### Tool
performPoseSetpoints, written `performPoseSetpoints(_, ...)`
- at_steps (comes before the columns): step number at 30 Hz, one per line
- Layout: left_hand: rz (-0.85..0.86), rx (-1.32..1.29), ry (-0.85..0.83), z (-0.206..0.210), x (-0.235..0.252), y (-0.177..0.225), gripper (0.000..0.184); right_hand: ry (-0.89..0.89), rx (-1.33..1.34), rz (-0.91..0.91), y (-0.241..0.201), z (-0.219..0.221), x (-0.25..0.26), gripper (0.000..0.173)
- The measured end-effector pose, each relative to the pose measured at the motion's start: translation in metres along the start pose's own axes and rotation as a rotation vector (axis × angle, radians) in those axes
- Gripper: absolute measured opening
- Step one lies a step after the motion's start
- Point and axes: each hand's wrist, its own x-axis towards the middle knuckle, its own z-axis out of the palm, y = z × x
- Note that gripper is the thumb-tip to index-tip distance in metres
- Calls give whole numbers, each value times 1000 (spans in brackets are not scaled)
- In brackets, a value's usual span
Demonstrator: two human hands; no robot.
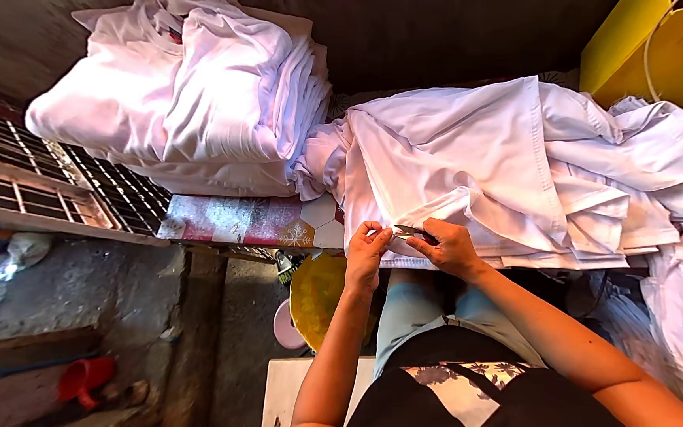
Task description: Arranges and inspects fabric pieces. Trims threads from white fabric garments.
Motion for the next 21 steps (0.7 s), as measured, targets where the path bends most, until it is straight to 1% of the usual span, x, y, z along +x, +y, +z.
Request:
performPoseSetpoints(7,12,5,-4,-1,-2,0,15,153,-131,-153,-2,3,-1,48)
performPoseSetpoints(14,-2,3,8,-1,-1,-1,15,229,-213,-242,-2,5,-3,44)
performPoseSetpoints(16,5,2,1,-3,-1,-1,15,197,-185,-147,1,-1,1,42)
performPoseSetpoints(17,16,27,-5,-7,0,-2,15,131,-180,-47,7,-7,5,41)
performPoseSetpoints(18,36,93,-11,-12,3,-4,14,29,-188,76,15,-15,12,42)
performPoseSetpoints(19,65,213,-11,-18,7,-6,13,-90,-220,203,26,-23,21,45)
performPoseSetpoints(20,110,406,-2,-25,12,-10,11,-210,-251,332,36,-30,30,47)
performPoseSetpoints(21,172,650,16,-31,18,-16,12,-295,-265,431,45,-35,36,46)
